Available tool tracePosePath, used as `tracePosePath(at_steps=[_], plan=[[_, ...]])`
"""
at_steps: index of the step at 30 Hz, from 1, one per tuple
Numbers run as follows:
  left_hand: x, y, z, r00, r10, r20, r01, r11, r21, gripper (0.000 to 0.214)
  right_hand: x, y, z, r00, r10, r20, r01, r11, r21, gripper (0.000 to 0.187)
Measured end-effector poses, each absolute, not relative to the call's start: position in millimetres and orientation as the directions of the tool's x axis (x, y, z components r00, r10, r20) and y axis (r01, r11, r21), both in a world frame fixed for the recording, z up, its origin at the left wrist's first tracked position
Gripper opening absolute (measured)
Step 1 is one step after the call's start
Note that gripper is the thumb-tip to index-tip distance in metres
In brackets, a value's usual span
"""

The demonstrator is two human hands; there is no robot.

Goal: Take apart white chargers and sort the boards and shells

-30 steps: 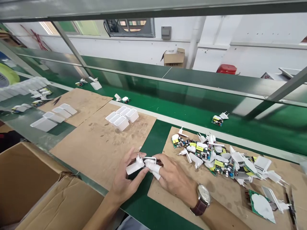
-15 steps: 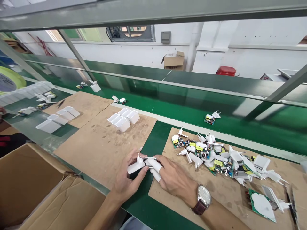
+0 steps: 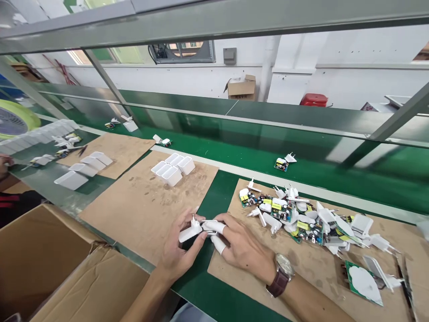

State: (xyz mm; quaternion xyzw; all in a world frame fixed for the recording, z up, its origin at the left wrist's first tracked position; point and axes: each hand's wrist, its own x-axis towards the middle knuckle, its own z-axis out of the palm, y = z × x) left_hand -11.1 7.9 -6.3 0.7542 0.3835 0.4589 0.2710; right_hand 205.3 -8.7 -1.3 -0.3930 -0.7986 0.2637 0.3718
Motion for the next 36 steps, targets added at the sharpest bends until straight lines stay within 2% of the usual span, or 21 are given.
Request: tracePosePath(at_steps=[2,4,9,12,16,18,20,21,24,28,36], plan=[[-11.1,8.0,-5.8,0.285,0.829,0.481,0.334,-0.556,0.761,0.068,205.2,-7.6,-3.3,-0.313,0.858,0.407,0.32,0.499,-0.805,0.052],[-11.4,8.5,-5.9,0.292,0.824,0.485,0.332,-0.563,0.757,0.069,205.0,-7.2,-5.1,-0.248,0.868,0.431,0.28,0.49,-0.825,0.055],[-12.6,10.2,-5.9,0.304,0.814,0.495,0.333,-0.578,0.745,0.069,203.2,-7.8,-6.1,-0.378,0.784,0.492,0.323,0.61,-0.723,0.047],[-12.4,10.6,-4.8,0.302,0.819,0.487,0.348,-0.571,0.744,0.068,202.1,-8.8,-6.2,-0.379,0.77,0.513,0.357,0.633,-0.687,0.047],[-11.3,10.0,-5.2,0.295,0.82,0.49,0.345,-0.57,0.745,0.068,200.5,-8.9,-5.3,-0.372,0.777,0.508,0.319,0.62,-0.717,0.042],[-11.3,9.1,-6.6,0.271,0.821,0.502,0.329,-0.569,0.754,0.078,198.8,-7.2,-6.0,-0.309,0.838,0.45,0.21,0.522,-0.827,0.032],[-11.9,7.8,-7.6,0.267,0.808,0.526,0.346,-0.59,0.73,0.093,196.8,-4.8,-7.4,-0.221,0.929,0.295,-0.001,0.302,-0.953,0.025],[-12.2,7.1,-7.6,0.289,0.792,0.538,0.376,-0.61,0.698,0.097,195.9,-3.7,-7.8,-0.204,0.96,0.191,-0.129,0.167,-0.978,0.028],[-12.1,5.4,-5.3,0.396,0.724,0.565,0.47,-0.688,0.553,0.083,194.0,-2.5,-5.3,-0.289,0.957,-0.026,-0.401,-0.145,-0.904,0.046],[-9.0,4.4,-1.8,0.426,0.66,0.619,0.487,-0.744,0.458,0.068,193.1,-5.6,4.1,-0.39,0.919,-0.059,-0.436,-0.241,-0.867,0.053],[-4.9,3.3,-2.5,0.448,0.641,0.624,0.501,-0.758,0.419,0.069,194.2,-8.8,9.4,-0.41,0.905,-0.111,-0.394,-0.286,-0.873,0.047]])
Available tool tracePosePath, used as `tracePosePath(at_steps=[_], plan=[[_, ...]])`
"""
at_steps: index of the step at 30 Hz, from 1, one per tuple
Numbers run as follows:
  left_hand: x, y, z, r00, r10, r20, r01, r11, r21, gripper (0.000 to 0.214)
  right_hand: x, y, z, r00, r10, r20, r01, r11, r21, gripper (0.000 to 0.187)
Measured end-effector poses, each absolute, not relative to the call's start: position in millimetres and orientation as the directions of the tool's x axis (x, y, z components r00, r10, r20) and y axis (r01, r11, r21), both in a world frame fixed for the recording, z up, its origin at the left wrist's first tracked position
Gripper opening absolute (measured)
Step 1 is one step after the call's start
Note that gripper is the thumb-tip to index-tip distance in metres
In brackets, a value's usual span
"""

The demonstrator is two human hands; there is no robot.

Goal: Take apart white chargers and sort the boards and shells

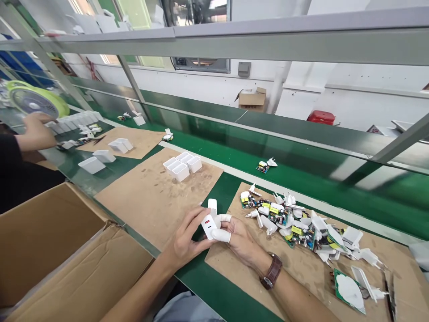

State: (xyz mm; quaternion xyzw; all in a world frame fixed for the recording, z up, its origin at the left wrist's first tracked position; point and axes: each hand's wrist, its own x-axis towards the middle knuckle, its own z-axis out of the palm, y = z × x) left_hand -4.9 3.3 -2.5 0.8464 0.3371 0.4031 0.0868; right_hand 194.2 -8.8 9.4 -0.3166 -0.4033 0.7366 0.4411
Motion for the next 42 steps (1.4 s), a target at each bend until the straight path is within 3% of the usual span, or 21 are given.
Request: tracePosePath(at_steps=[8,17,20,24,32,35,42], plan=[[-3.7,3.1,2.1,0.406,0.668,0.623,0.498,-0.734,0.462,0.064,190.4,-9.0,7.5,-0.379,0.92,-0.097,-0.414,-0.262,-0.872,0.049],[-6.3,7.6,3.3,0.249,0.795,0.552,0.577,-0.58,0.575,0.056,188.1,-5.4,-15.8,-0.201,0.978,0.06,-0.558,-0.064,-0.827,0.041],[-8.8,27.4,17.0,0.228,0.863,0.451,0.593,-0.49,0.639,0.041,184.5,-2.8,-20.3,-0.119,0.992,0.051,-0.477,-0.012,-0.879,0.047],[-0.5,83.8,40.2,0.15,0.936,0.318,0.6,-0.342,0.724,0.049,178.3,0.1,-22.8,-0.106,0.993,0.05,-0.317,0.014,-0.948,0.054],[59.8,214.2,44.5,0.201,0.952,0.232,0.657,-0.306,0.689,0.049,160.2,8.4,-42.9,-0.113,0.993,0.041,-0.366,-0.003,-0.931,0.07],[75.4,250.0,40.6,0.187,0.958,0.219,0.685,-0.287,0.67,0.036,156.6,14.5,-55.2,-0.16,0.985,0.057,-0.377,-0.007,-0.926,0.068],[81.8,283.6,25.5,0.124,0.945,0.303,0.725,-0.295,0.622,0.042,152.6,25.8,-74.2,-0.217,0.972,0.093,-0.372,0.006,-0.928,0.063]])
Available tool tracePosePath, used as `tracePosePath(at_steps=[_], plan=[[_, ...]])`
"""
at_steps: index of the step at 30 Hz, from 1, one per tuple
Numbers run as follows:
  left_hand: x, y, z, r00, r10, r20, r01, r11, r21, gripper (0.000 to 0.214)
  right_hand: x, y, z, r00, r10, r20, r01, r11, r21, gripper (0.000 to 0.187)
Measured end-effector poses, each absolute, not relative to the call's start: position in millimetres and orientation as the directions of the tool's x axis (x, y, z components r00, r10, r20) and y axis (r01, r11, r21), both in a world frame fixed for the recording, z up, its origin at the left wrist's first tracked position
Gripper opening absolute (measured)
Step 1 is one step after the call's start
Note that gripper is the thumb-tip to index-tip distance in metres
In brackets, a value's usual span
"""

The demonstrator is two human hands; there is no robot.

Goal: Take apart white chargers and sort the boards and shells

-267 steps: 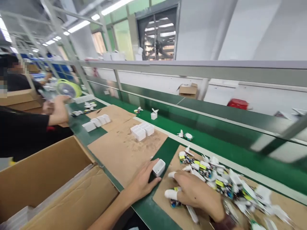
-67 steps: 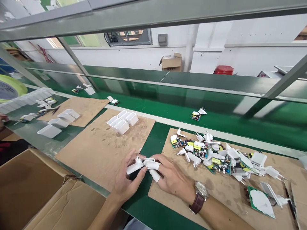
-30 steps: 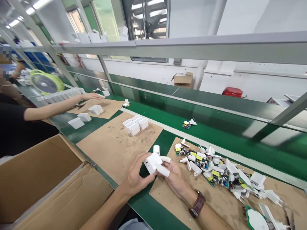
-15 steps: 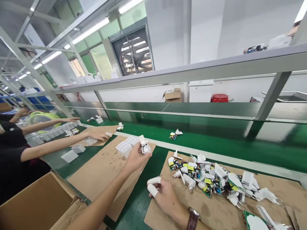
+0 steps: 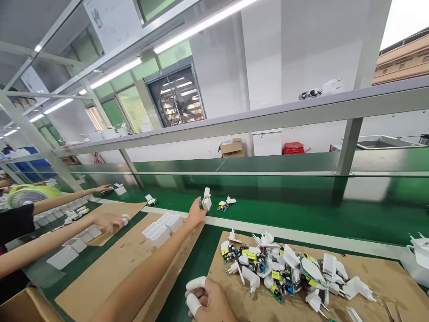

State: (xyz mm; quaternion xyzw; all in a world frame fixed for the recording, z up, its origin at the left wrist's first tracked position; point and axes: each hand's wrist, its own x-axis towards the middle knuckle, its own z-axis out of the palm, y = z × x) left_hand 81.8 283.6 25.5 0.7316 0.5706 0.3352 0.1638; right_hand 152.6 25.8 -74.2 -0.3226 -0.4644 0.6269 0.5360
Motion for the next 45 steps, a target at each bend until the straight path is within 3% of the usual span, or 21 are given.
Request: tracePosePath(at_steps=[4,7,10,12,14,17,24,30,32,38,42,45], plan=[[76.1,266.6,7.3,0.184,0.904,0.386,0.746,-0.384,0.544,0.049,151.9,20.9,-59.9,-0.203,0.978,0.045,-0.311,-0.021,-0.95,0.058],[73.1,254.5,-2.7,0.267,0.878,0.398,0.739,-0.452,0.5,0.052,160.3,10.7,-38.7,-0.2,0.979,0.035,-0.161,0.002,-0.987,0.045],[75.4,253.6,-8.6,0.323,0.868,0.377,0.731,-0.482,0.483,0.05,175.6,-2.9,-18.7,-0.25,0.957,0.149,0.177,0.196,-0.964,0.028],[80.9,259.2,-11.7,0.338,0.87,0.358,0.733,-0.482,0.48,0.048,184.6,-9.8,-11.6,-0.304,0.922,0.239,0.376,0.347,-0.859,0.033],[89.6,268.0,-14.6,0.335,0.88,0.336,0.741,-0.466,0.484,0.047,189.1,-12.5,-11.0,-0.352,0.886,0.303,0.461,0.446,-0.767,0.039],[104.8,283.3,-17.7,0.303,0.902,0.307,0.76,-0.423,0.494,0.047,188.3,-8.3,-18.8,-0.38,0.859,0.343,0.475,0.499,-0.724,0.042],[118.4,305.6,-9.1,0.155,0.938,0.31,0.76,-0.314,0.569,0.043,184.2,6.3,-29.0,-0.358,0.902,0.244,0.482,0.402,-0.779,0.045],[113.2,286.1,3.5,0.083,0.95,0.302,0.631,-0.285,0.721,0.042,188.5,0.3,-15.2,-0.323,0.921,0.219,0.475,0.357,-0.804,0.038],[110.9,268.9,8.6,0.1,0.952,0.29,0.56,-0.295,0.774,0.045,190.8,-0.3,-13.7,-0.363,0.897,0.252,0.49,0.414,-0.767,0.038],[74.3,180.8,32.7,0.394,0.887,0.239,0.338,-0.382,0.86,0.059,194.4,-7.3,-9.9,-0.546,0.735,0.402,0.516,0.674,-0.529,0.034],[38.8,109.6,38.9,0.609,0.775,0.169,0.299,-0.422,0.856,0.063,189.7,-25.4,9.2,-0.643,0.707,0.296,0.511,0.683,-0.522,0.03],[21.3,76.3,38.2,0.73,0.682,0.043,0.381,-0.458,0.803,0.065,190.9,-40.1,30.2,-0.68,0.67,0.298,0.475,0.712,-0.518,0.025]])
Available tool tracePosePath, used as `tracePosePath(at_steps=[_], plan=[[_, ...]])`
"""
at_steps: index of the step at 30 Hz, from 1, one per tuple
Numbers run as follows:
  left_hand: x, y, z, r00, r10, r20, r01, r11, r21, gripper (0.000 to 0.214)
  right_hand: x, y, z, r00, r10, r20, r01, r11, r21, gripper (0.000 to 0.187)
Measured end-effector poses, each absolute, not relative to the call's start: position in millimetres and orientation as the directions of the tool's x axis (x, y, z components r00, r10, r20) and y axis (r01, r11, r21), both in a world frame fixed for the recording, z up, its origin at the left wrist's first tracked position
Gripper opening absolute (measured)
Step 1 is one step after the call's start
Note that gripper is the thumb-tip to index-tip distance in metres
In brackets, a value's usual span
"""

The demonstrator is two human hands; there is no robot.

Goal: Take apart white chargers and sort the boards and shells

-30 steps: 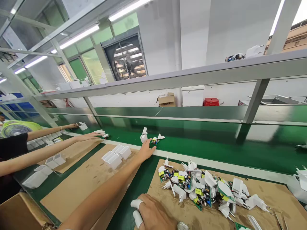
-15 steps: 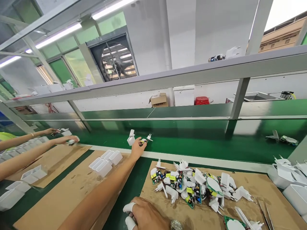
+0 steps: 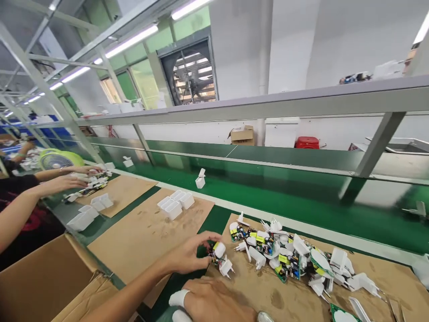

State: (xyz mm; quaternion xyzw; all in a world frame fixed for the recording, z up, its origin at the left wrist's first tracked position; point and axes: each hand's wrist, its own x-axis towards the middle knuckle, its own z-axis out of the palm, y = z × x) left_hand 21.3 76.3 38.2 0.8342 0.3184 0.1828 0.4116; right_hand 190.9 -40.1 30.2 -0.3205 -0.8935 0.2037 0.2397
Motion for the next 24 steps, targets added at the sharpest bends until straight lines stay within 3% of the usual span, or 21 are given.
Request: tracePosePath(at_steps=[3,6,8,11,14,18,24], plan=[[6.8,74.6,43.6,0.76,0.65,0.03,0.445,-0.553,0.704,0.066,201.3,-47.5,50.0,-0.604,0.707,0.367,0.526,0.7,-0.483,0.029],[-11.6,101.6,54.7,0.608,0.755,0.246,0.613,-0.643,0.459,0.053,216.0,-43.4,62.7,-0.564,0.742,0.364,0.624,0.671,-0.4,0.03],[-24.7,127.3,60.7,0.455,0.819,0.35,0.733,-0.568,0.375,0.038,223.5,-36.5,64.8,-0.558,0.769,0.311,0.696,0.638,-0.33,0.028],[-39.1,161.9,63.9,0.263,0.866,0.426,0.831,-0.427,0.355,0.03,227.2,-27.2,58.3,-0.514,0.841,0.169,0.812,0.541,-0.22,0.025],[-41.0,182.0,62.2,0.176,0.871,0.458,0.867,-0.358,0.347,0.019,225.0,-23.0,47.1,-0.465,0.883,0.069,0.866,0.469,-0.173,0.024],[-27.3,180.2,56.2,0.203,0.853,0.48,0.851,-0.396,0.344,0.004,225.2,-23.6,41.5,-0.421,0.906,0.04,0.884,0.42,-0.205,0.026],[-8.8,107.8,31.2,0.357,0.809,0.467,0.732,-0.553,0.399,0.007,230.7,-30.7,56.0,-0.44,0.897,0.04,0.872,0.437,-0.22,0.028]])
